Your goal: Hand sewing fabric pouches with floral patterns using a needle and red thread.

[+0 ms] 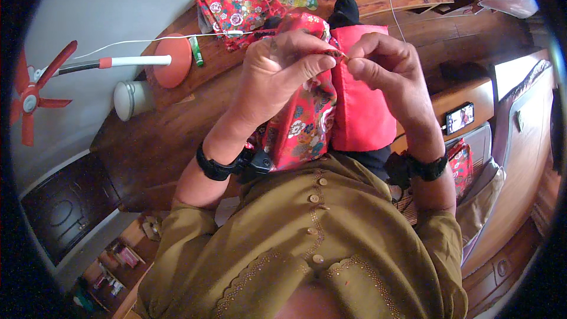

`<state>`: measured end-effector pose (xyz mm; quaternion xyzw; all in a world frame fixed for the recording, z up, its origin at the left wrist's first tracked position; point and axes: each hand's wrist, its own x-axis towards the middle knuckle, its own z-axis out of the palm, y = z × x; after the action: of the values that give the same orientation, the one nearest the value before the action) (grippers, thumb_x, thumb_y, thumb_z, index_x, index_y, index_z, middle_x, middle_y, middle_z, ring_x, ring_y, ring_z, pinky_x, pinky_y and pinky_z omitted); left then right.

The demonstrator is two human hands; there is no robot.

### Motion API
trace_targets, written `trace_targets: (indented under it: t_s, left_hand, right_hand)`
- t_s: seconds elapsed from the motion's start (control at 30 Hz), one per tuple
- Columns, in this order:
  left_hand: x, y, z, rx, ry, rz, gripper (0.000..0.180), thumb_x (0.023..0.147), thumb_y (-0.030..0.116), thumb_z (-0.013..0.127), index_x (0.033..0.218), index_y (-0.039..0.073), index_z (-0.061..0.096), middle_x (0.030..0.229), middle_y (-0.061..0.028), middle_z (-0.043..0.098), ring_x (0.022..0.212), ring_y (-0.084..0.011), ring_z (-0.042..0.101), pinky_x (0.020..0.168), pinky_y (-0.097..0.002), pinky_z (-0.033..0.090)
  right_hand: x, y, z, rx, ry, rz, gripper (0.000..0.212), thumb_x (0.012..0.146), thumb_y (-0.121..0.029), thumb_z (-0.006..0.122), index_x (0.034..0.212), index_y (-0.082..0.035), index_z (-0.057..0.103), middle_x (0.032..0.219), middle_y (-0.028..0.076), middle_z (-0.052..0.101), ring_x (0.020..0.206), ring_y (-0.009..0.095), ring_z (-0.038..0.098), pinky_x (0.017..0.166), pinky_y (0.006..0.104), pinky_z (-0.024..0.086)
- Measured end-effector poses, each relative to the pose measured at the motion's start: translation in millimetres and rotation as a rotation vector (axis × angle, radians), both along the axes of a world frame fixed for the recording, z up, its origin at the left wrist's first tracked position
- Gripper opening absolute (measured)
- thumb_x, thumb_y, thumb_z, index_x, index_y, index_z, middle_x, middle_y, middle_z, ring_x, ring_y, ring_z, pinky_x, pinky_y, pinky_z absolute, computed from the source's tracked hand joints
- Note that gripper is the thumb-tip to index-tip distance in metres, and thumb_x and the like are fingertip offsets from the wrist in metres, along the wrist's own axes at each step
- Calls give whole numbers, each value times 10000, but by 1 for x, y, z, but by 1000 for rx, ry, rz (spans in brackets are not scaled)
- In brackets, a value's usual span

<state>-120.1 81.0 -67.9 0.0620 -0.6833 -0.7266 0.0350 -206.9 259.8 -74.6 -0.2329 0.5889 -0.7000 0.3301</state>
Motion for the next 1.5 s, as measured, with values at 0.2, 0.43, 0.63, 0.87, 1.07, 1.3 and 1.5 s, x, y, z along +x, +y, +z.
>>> trace_targets:
  t_s: [0.2, 0.43, 0.63, 0.87, 1.07, 1.3, 1.5]
  left_hand:
    - [0, -1, 7, -134, 60, -34, 72, 824, 10, 656, 894, 14, 669, 759, -5, 618, 640, -55, 554, 573, -198, 452]
    - [-1, -3, 9, -445, 143, -38, 102, 759, -32, 683, 845, 24, 677, 710, -36, 597, 645, -88, 555, 574, -230, 434]
    - [0, -2, 5, -415, 166, -22, 115, 748, -25, 695, 848, 28, 677, 701, -38, 592, 651, -104, 564, 581, -237, 438]
    - [-2, -5, 9, -525, 220, -68, 113, 749, -30, 691, 846, 26, 673, 708, -43, 597, 646, -110, 567, 579, -239, 439]
    - [-2, -4, 12, -470, 180, -85, 107, 749, -28, 687, 842, 23, 671, 715, -58, 607, 642, -118, 580, 572, -250, 444]
    - [-4, -8, 7, -566, 250, -107, 114, 760, 27, 699, 869, 55, 689, 717, -25, 615, 633, -103, 550, 574, -230, 416]
    - [-5, -8, 8, -588, 266, -121, 133, 749, -9, 695, 866, 51, 688, 740, -31, 633, 652, -109, 565, 595, -237, 437]
  right_hand:
    - [-4, 10, 12, 95, 197, -39, 34, 815, -15, 651, 831, 10, 635, 775, 6, 620, 740, 60, 571, 676, 221, 476]
    - [-3, 10, 18, 168, 235, 51, 51, 815, -22, 646, 851, 14, 642, 771, 12, 621, 735, 53, 569, 661, 223, 481]
    - [-3, 10, 17, 231, 261, 48, 67, 808, -38, 651, 844, 19, 646, 750, 19, 625, 720, 57, 573, 659, 228, 485]
    - [-3, 10, 20, 232, 262, 42, 54, 807, -31, 645, 834, 15, 647, 752, 25, 636, 724, 61, 584, 658, 232, 490]
    - [-3, 10, 23, 281, 331, 33, 50, 794, -29, 649, 812, 17, 646, 711, 35, 635, 684, 62, 587, 632, 240, 494]
    - [-3, 9, 24, 318, 341, 39, 40, 787, -20, 656, 814, 6, 641, 717, 11, 597, 676, 48, 547, 609, 218, 449]
    - [-2, 10, 27, 330, 397, 31, 46, 771, 2, 661, 808, -4, 635, 713, -12, 551, 654, 28, 491, 580, 196, 395]
